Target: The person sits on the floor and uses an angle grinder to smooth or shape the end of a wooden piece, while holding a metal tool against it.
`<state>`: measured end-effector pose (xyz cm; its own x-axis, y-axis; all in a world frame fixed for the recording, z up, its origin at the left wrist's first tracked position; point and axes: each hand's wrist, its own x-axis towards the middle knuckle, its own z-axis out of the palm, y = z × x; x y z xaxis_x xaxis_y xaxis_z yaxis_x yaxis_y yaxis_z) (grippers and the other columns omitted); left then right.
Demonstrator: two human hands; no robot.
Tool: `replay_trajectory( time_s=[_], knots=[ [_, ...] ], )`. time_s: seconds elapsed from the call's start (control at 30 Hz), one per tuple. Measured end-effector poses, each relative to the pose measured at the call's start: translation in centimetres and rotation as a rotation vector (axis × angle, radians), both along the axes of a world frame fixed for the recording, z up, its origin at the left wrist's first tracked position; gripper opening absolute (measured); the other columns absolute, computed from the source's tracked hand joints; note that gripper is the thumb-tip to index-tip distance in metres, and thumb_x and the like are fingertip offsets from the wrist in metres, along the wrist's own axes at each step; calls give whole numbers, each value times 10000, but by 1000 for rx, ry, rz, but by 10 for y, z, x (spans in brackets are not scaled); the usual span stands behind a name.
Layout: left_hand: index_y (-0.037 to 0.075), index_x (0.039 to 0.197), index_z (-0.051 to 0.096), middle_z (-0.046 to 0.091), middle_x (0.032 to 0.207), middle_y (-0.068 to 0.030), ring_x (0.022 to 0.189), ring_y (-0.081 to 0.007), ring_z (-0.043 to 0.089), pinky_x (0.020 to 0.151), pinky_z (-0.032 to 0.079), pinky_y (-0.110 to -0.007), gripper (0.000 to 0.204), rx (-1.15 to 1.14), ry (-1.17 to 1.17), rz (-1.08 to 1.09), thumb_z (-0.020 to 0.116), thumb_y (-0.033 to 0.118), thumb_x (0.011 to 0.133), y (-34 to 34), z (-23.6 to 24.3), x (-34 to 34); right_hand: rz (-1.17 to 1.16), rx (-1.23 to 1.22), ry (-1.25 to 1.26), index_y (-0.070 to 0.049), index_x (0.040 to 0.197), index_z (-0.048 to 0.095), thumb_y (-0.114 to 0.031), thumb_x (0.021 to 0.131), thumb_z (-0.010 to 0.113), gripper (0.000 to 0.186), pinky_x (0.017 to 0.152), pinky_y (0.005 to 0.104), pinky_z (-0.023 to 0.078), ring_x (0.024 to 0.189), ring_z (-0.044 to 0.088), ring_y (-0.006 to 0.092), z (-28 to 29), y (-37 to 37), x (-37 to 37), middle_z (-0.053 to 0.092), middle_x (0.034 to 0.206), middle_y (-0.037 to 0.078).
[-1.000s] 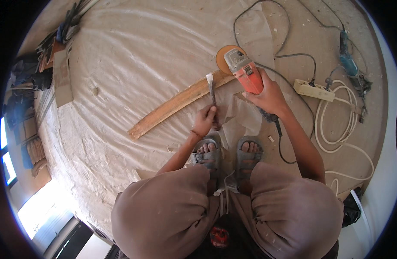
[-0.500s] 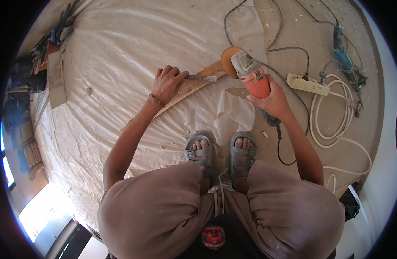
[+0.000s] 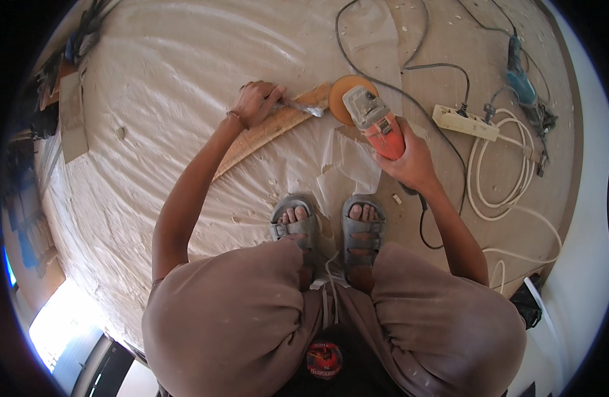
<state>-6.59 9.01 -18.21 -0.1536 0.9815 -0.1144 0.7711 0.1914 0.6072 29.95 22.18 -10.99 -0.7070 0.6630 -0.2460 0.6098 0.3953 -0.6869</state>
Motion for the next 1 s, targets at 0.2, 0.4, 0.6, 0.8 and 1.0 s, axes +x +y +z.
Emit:
replay_trajectory(
  time_s=[0.2,0.4,0.6,0.8,1.0],
  knots=[
    [25,700,667,632,677,-203,673,-420,606,658,496,-479,489,24,109,44,496,348,1024,18,-11,-7,33,17,-37,-51,1359,497,-258,733,809,729,873,445,549,1036,691,408,19,2,-16,710,1109,219],
    [51,726,682,664,708,-204,710,-421,635,666,503,-503,478,34,223,-9,475,368,1017,19,-23,-11,60,42,-42,-71,1353,500,-272,727,800,723,855,464,551,1005,691,413,19,5,-22,712,1083,213],
    [58,809,655,690,798,-192,808,-406,646,734,505,-491,412,12,236,-18,448,339,1029,9,-35,-10,80,18,-50,-116,1355,494,-293,722,784,718,831,490,555,971,691,424,12,9,-25,716,1049,209],
    [100,1001,679,698,853,-170,819,-363,662,750,510,-495,320,111,352,-161,477,347,1019,1,-42,-17,101,41,-26,-122,1360,490,-298,728,791,722,828,490,555,969,692,425,14,10,-29,717,1052,209],
    [143,1050,711,682,855,-135,810,-341,638,736,504,-486,295,297,482,-242,519,359,990,-7,-55,-22,152,70,-63,-111,1375,483,-298,735,793,735,820,491,558,959,695,427,16,12,-30,718,1057,208]
  ],
)
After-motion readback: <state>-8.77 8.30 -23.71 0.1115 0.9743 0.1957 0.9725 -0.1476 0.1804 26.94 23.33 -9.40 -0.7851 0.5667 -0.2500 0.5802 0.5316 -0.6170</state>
